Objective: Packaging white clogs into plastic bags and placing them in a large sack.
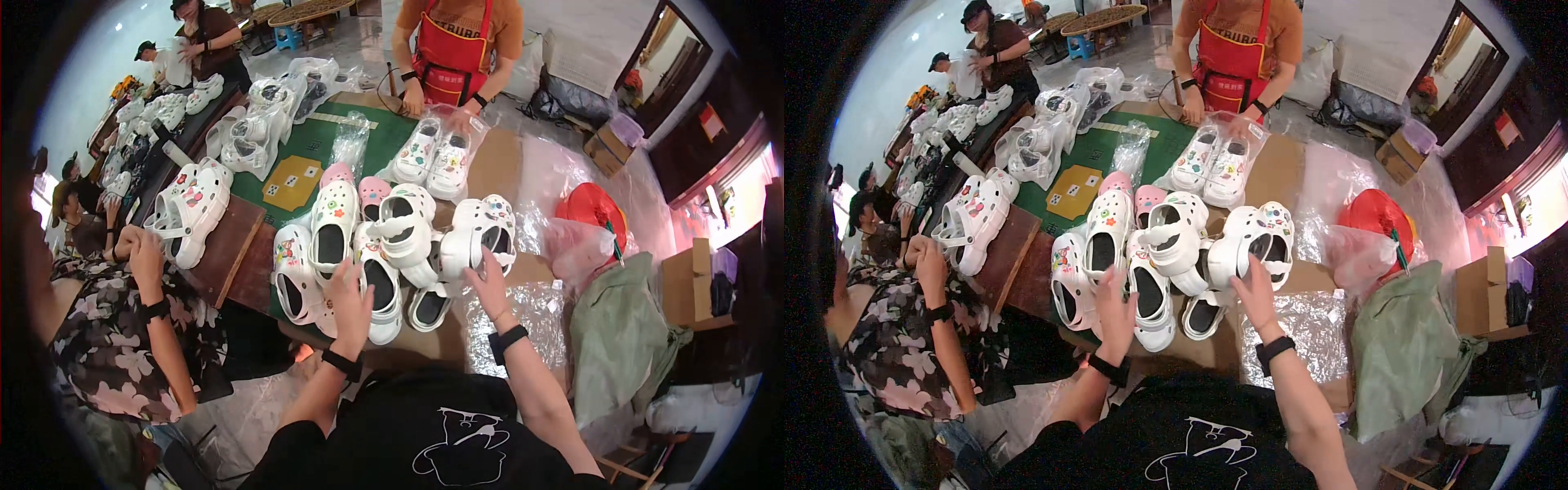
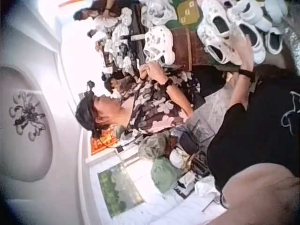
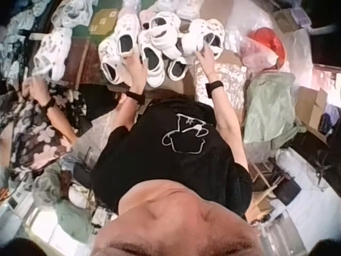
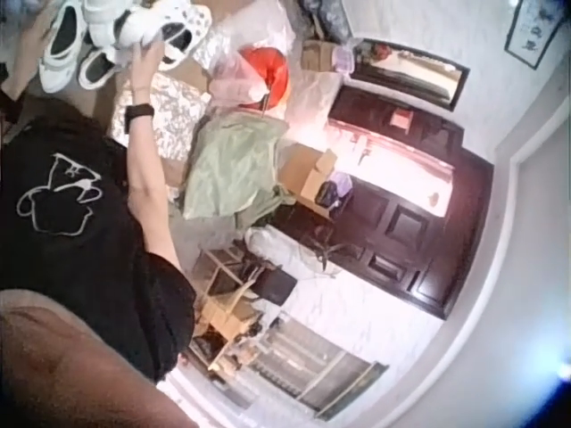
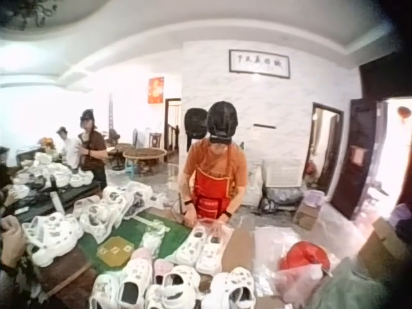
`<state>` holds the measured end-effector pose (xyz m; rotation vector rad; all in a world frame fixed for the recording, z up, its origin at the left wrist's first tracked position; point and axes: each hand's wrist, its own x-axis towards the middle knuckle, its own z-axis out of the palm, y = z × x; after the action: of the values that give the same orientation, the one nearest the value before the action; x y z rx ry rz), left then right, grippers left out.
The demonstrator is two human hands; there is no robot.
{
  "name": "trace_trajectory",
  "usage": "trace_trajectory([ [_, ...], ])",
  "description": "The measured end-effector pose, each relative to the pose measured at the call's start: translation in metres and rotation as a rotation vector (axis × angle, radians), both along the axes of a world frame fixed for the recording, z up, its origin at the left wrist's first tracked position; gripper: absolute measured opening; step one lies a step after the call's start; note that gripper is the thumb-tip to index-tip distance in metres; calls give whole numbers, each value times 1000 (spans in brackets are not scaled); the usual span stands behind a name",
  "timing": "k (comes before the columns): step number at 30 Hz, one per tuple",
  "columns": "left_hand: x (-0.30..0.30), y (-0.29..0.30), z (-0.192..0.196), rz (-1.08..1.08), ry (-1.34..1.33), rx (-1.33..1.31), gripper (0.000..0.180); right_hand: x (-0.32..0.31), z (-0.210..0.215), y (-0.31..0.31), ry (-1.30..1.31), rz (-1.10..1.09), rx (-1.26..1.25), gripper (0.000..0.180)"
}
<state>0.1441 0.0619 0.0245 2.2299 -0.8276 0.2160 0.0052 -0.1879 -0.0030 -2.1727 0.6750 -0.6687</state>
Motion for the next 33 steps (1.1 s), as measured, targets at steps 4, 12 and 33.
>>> trace_trajectory([
  [4,-6,-16,9,-131,39,9,55,6,-5,-9,26,-27,138,47],
  [12,27,-73,10,-164,-38,116,82,-27,18,3,16,-32,-66,44],
  [33,-22,-26,42,-119,-54,-103,41,-116,44,3,22,-66,213,27],
])
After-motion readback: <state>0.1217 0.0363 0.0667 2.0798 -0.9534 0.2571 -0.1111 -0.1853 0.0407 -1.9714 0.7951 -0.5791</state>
